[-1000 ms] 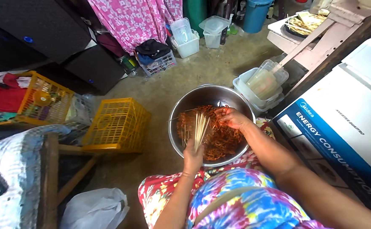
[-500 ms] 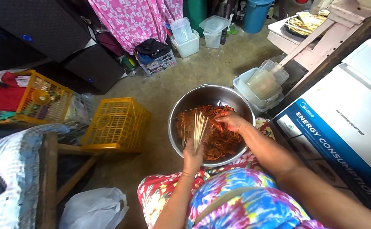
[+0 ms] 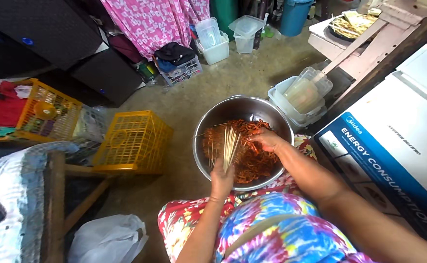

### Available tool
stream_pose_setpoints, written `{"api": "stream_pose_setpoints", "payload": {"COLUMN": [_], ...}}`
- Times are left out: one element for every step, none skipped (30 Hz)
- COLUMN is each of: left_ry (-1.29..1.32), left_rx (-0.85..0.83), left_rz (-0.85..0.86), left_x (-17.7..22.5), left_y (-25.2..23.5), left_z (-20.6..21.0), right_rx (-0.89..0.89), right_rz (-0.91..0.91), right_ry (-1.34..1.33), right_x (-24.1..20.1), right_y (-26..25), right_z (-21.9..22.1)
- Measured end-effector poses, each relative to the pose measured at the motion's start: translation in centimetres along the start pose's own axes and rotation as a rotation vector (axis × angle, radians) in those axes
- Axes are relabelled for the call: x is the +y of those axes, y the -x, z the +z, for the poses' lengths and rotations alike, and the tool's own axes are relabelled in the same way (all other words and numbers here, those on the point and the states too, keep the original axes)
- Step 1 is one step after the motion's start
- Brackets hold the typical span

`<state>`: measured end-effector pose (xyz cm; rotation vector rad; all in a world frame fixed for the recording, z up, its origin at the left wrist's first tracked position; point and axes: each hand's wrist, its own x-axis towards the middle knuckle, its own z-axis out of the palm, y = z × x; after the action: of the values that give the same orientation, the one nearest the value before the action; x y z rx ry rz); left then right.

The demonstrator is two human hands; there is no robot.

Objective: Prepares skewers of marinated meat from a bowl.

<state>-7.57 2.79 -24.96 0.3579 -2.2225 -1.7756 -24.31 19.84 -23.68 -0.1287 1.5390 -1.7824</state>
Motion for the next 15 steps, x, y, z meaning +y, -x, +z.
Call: {"api": "stream_pose_setpoints", "payload": {"left_ry": [-0.001,-0.002,-0.001,-0.003,-0.005,-0.006,-0.005,-0.002,-0.002,-0.001,0.000,0.001,0.000,-0.001,-0.002], "left_rx": [0.000,0.000,0.001,0.002,0.002,0.001,0.001,0.000,0.001,0.003,0.005,0.006,0.005,0.004,0.005], "left_rz": [-0.003,-0.008,-0.011,-0.013,-0.013,-0.013,-0.011,-0.007,-0.003,0.000,0.000,-0.005,-0.010,-0.014,-0.016], "left_x": [0.04,0.11,0.12,0.12,0.10,0.14,0.12,0.08,0.03,-0.02,-0.05,-0.01,0.05,0.10,0.15], "left_y": [0.00,0.01,0.01,0.00,-0.01,0.01,0.02,0.04,0.05,0.05,0.05,0.05,0.05,0.06,0.05], "left_z": [-0.01,-0.01,0.00,0.02,0.01,0.00,-0.01,-0.01,0.00,0.02,0.02,0.00,0.00,0.00,0.04], "right_rx": [0.012,0.025,0.033,0.032,0.026,0.021,0.013,0.006,-0.004,-0.013,-0.029,-0.042,-0.052,-0.060,-0.068], "right_rz": [-0.017,-0.032,-0.043,-0.048,-0.048,-0.046,-0.041,-0.035,-0.025,-0.018,-0.012,-0.004,0.012,0.031,0.046], "right_ry": [0.023,0.039,0.046,0.049,0.050,0.050,0.049,0.047,0.047,0.049,0.050,0.050,0.051,0.055,0.060], "right_x": [0.07,0.11,0.15,0.15,0.13,0.11,0.13,0.18,0.22,0.26,0.29,0.36,0.42,0.47,0.53], "right_y": [-0.01,0.00,0.01,0.06,0.13,0.19,0.22,0.18,0.14,0.08,0.03,-0.04,-0.10,-0.13,-0.16], "right_z": [0.10,0.26,0.42,0.54,0.63,0.71,0.77,0.81,0.84,0.85,0.85,0.84,0.85,0.88,0.91]}}
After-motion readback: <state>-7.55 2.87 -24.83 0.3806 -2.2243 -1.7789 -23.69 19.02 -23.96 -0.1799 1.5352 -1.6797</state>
